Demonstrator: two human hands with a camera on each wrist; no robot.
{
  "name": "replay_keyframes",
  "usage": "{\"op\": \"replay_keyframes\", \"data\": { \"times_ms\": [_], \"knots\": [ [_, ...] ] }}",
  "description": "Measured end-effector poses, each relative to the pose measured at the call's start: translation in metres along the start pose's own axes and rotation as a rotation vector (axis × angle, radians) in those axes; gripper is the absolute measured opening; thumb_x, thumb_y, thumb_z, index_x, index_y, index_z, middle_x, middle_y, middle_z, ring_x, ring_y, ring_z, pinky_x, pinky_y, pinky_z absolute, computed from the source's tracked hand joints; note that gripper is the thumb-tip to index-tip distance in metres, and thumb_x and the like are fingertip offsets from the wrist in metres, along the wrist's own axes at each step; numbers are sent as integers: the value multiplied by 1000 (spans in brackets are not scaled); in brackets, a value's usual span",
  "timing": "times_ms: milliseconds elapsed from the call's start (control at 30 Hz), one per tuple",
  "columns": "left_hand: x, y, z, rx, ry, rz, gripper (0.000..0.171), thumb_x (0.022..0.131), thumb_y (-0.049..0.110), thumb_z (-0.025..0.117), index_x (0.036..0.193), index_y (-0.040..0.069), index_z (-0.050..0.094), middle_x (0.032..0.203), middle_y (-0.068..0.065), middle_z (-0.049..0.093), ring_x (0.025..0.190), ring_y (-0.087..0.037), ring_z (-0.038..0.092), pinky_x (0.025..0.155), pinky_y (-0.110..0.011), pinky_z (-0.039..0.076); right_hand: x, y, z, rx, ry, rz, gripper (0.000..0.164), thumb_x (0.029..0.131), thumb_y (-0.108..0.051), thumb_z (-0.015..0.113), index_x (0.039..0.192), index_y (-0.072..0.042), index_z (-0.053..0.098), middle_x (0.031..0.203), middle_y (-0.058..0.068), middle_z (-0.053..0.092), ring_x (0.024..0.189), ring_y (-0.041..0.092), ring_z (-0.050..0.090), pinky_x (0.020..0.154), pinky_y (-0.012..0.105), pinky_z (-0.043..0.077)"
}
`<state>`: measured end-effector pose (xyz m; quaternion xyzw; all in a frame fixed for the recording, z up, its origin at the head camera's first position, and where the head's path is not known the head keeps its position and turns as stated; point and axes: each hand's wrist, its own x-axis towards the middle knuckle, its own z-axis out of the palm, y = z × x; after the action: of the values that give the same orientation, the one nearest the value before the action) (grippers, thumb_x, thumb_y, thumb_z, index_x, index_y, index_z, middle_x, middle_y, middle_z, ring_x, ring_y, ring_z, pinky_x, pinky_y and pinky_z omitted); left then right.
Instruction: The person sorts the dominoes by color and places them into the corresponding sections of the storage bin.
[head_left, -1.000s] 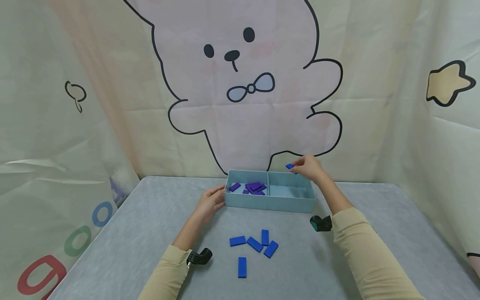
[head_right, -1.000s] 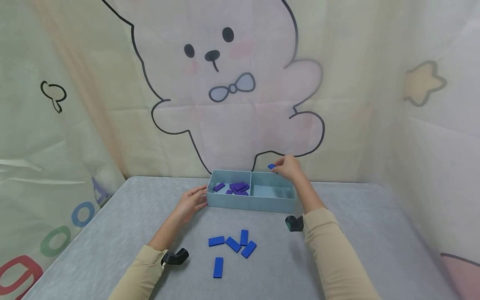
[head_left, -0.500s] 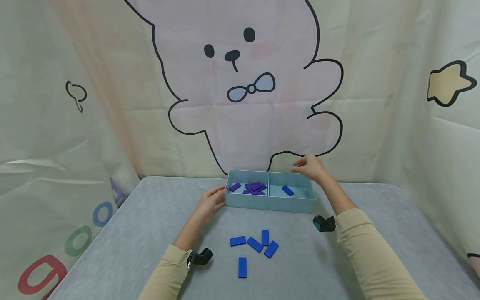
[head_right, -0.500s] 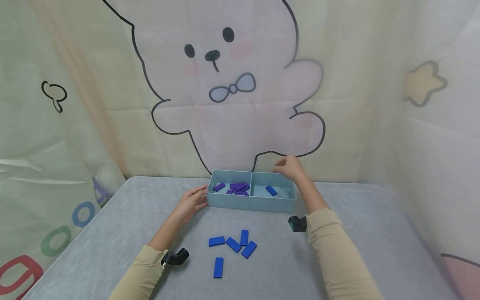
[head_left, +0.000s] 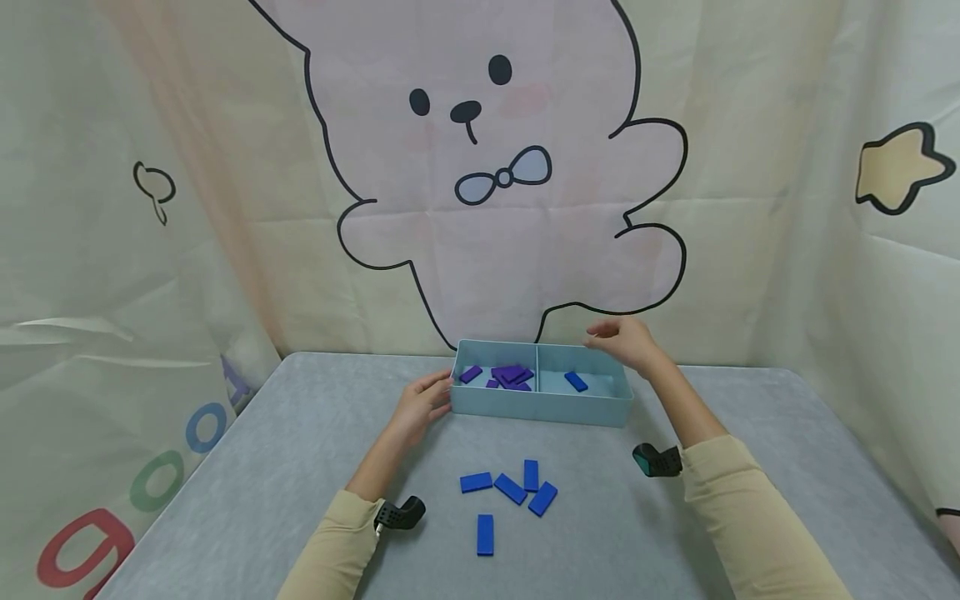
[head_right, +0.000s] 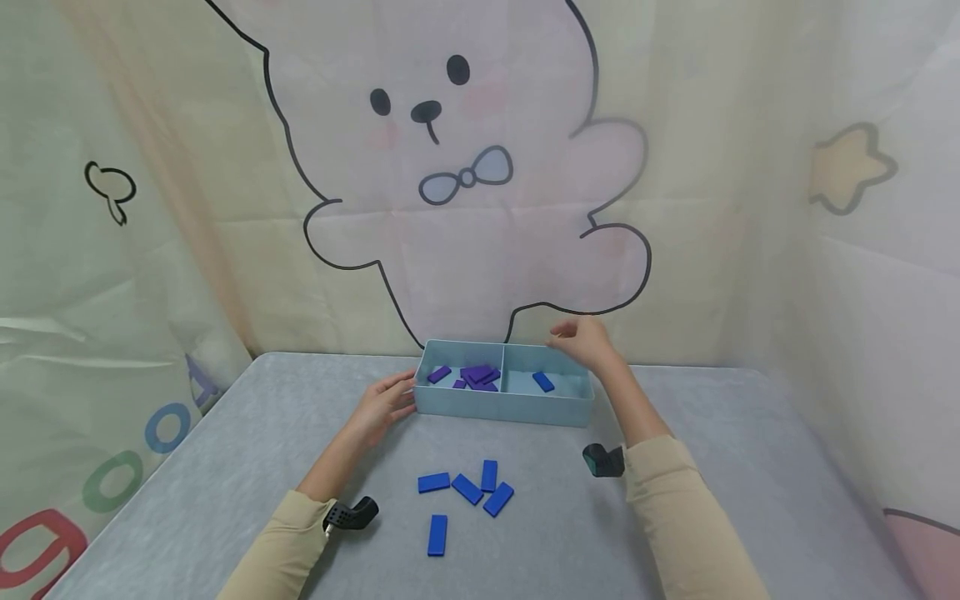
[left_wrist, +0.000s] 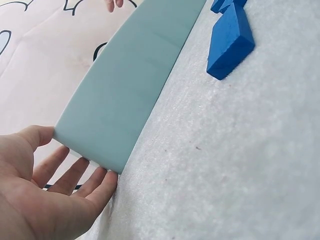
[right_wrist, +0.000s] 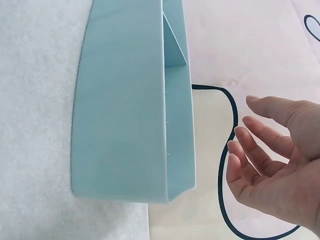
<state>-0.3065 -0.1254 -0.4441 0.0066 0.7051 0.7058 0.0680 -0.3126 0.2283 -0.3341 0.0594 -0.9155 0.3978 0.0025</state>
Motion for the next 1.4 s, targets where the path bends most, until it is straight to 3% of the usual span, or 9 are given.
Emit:
{"op": "replay_keyframes", "data": {
  "times_ms": [333,633,1000,1400],
  "knots": [
    [2,-1,0,-2,8,-2,47,110,21,56,152,-1,53,159,-25,48,141,-46,53,114,-55,47,-10,5,8,42,12,-75,38,104,-17,67,131,10,65,125,29,68,112,40,64,92,43,59],
    [1,-1,-1,-9,-3,-6,49,110,21,57,153,-2,52,160,-26,46,142,-47,52,116,-55,45,-19,5,16,42,35,-150,35,103,-14,68,128,11,68,121,27,70,112,40,65,96,48,59],
    [0,0,-1,-13,-12,-1,49,110,19,56,154,-2,51,161,-26,45,143,-48,51,116,-57,44,-34,3,26,82,14,-163,35,103,-15,69,130,8,68,122,26,70,102,37,70,88,36,61],
    [-1,0,0,-9,-1,-5,49,110,20,56,154,-2,51,160,-27,46,143,-48,50,116,-56,45,-52,4,42,94,-2,-168,33,102,-17,72,127,3,72,122,20,74,106,32,67,81,27,57]
  ]
}}
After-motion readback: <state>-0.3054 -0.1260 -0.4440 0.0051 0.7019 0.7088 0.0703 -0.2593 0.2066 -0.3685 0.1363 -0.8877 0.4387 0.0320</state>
